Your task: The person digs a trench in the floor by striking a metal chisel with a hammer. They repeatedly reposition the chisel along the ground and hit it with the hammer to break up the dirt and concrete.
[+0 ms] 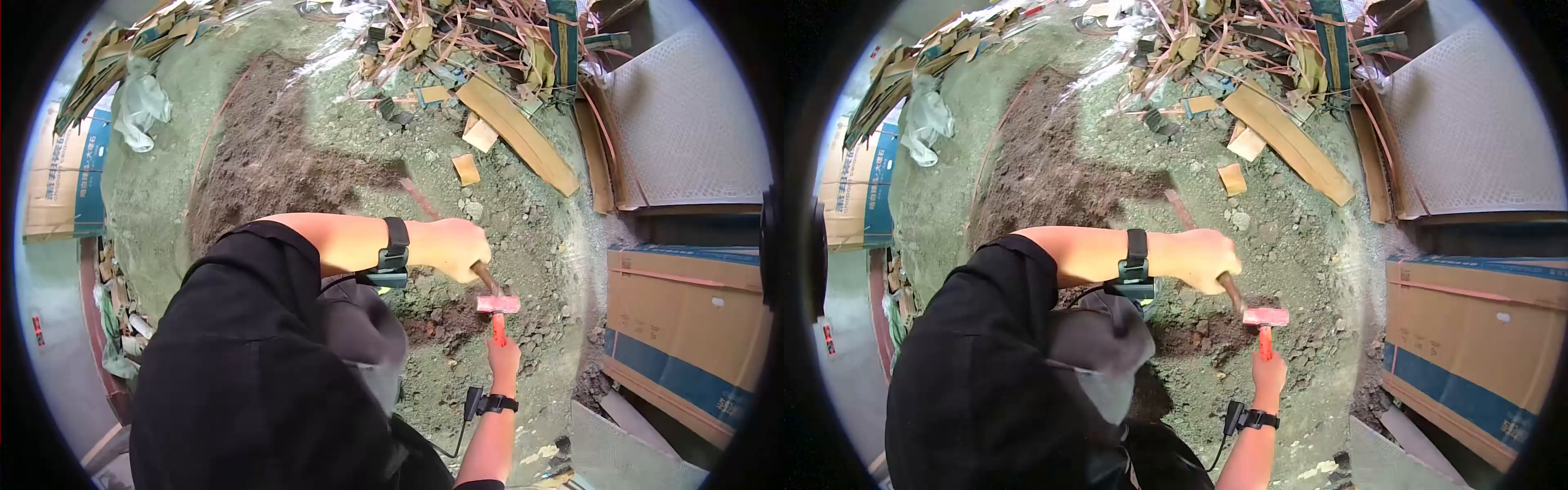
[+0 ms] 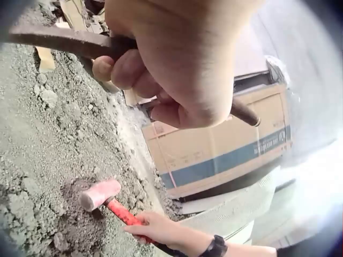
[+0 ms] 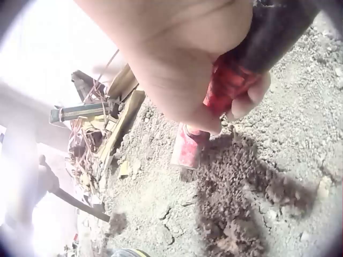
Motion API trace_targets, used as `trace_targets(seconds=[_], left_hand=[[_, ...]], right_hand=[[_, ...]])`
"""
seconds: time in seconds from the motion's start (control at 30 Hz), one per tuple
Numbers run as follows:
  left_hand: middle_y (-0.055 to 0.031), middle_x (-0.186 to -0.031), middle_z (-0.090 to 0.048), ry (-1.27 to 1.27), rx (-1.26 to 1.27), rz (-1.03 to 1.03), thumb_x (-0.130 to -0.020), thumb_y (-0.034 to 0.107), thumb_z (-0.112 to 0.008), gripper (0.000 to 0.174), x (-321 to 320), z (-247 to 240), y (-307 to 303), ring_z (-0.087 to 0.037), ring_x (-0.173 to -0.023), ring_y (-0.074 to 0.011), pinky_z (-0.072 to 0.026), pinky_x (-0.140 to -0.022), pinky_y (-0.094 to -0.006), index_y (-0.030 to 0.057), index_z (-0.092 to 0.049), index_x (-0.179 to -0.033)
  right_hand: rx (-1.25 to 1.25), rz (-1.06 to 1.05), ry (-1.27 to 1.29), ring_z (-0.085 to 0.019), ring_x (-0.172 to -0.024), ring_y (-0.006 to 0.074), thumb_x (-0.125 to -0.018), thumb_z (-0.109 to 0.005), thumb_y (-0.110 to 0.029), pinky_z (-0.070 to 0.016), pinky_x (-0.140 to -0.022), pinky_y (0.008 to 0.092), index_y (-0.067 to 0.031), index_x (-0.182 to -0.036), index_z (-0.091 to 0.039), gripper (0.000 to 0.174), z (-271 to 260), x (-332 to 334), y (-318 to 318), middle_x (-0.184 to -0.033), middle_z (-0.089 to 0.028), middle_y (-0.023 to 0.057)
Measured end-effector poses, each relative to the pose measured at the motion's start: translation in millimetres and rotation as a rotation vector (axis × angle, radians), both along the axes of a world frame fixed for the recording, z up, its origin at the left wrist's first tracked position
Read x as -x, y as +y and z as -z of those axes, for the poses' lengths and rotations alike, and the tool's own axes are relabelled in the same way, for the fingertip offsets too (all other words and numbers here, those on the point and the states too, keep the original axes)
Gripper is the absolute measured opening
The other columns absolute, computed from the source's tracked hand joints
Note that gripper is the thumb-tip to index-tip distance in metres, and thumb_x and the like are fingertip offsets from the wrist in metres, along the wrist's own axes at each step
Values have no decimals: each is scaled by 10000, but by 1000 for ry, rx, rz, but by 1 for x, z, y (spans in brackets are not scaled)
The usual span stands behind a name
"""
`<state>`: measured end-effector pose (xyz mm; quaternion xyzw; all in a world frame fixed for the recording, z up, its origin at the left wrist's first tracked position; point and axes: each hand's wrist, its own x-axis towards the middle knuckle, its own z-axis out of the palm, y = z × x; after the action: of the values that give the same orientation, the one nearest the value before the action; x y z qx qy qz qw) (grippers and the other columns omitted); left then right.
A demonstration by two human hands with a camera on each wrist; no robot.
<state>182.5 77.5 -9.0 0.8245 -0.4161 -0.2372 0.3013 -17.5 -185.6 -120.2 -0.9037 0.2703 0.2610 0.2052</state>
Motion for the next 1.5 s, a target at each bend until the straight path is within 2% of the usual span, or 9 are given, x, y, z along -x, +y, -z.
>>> trace_targets(seconds=[0.3, 0.4, 0.57, 0.67, 0.77, 0.93, 1.23, 1.43, 1.5], left_hand=[[-31, -614, -492, 154, 570, -982, -826, 9, -560, 219, -53, -21, 79, -456, -538, -139, -364, -499, -281, 43, -437, -647], [-48, -719, -537, 229, 694, -749, -838, 49, -546, 253, -76, -28, 137, -519, -651, -134, -420, -594, -279, 14, -427, -617], [-46, -600, -527, 615, 579, -508, -863, 176, -545, 296, -115, -23, 164, -518, -574, -129, -448, -611, -270, -15, -522, -638], [49, -536, -337, 516, 708, -862, -868, 185, -593, 336, -102, -24, 151, -290, -506, -69, -244, -453, -266, 8, -501, -598], [4, -507, -359, 24, 1020, -981, -871, 147, -560, 360, -76, -27, 151, -333, -482, -66, -270, -444, -266, -11, -441, -571], [-1, -516, -353, 286, 900, -1086, -890, 110, -459, 356, -61, -43, 178, -311, -472, -88, -279, -469, -273, 20, -364, -559], [34, -489, -292, 140, 696, -1219, -877, 111, -557, 379, -51, -58, 153, -274, -475, -44, -214, -415, -276, 11, -413, -541], [13, -482, -267, 127, 758, -1153, -853, 85, -572, 404, -49, -51, 155, -238, -455, -59, -195, -407, -288, 17, -349, -523], [2, -475, -271, 30, 868, -1135, -845, 75, -573, 395, -46, -50, 157, -245, -443, -67, -195, -409, -293, 11, -352, -524]], right_hand=[[27, -44, 358, -625, -833, 375, -761, -522, -218, -489, -738, 444, 2, -925, -599, 286, -11, -38, 8, -865, -625, 257], [-97, 145, 413, -638, -525, 247, -761, -531, -176, -500, -532, 357, -5, -887, -592, 222, -30, -72, 23, -650, -621, 159], [-310, 266, 367, -576, -512, 161, -740, -602, -130, -455, -460, 310, -13, -785, -550, 136, 20, -75, 5, -629, -573, 84], [-80, 95, 363, -611, -591, 251, -770, -598, -242, -484, -551, 365, 6, -809, -571, 253, 62, -47, -8, -693, -610, 140], [182, -96, 216, -613, -710, 366, -800, -548, -394, -481, -673, 423, 16, -843, -599, 416, 41, -63, 17, -759, -628, 211], [116, -20, 300, -601, -807, 399, -809, -505, -499, -459, -738, 443, -8, -863, -624, 508, 53, -60, 7, -826, -627, 237], [-110, 80, 59, -596, -719, 339, -762, -639, -419, -454, -688, 383, -1, -852, -592, 431, -64, -122, 45, -774, -615, 198], [-344, 71, -140, -559, -726, 130, -784, -648, -125, -448, -680, 291, 6, -989, -576, 254, -167, -188, 92, -784, -621, 83], [-440, -132, -248, -431, -460, 62, -854, -606, -225, -346, -420, 219, -29, -965, -522, 240, -187, -201, 105, -612, -486, -17]])
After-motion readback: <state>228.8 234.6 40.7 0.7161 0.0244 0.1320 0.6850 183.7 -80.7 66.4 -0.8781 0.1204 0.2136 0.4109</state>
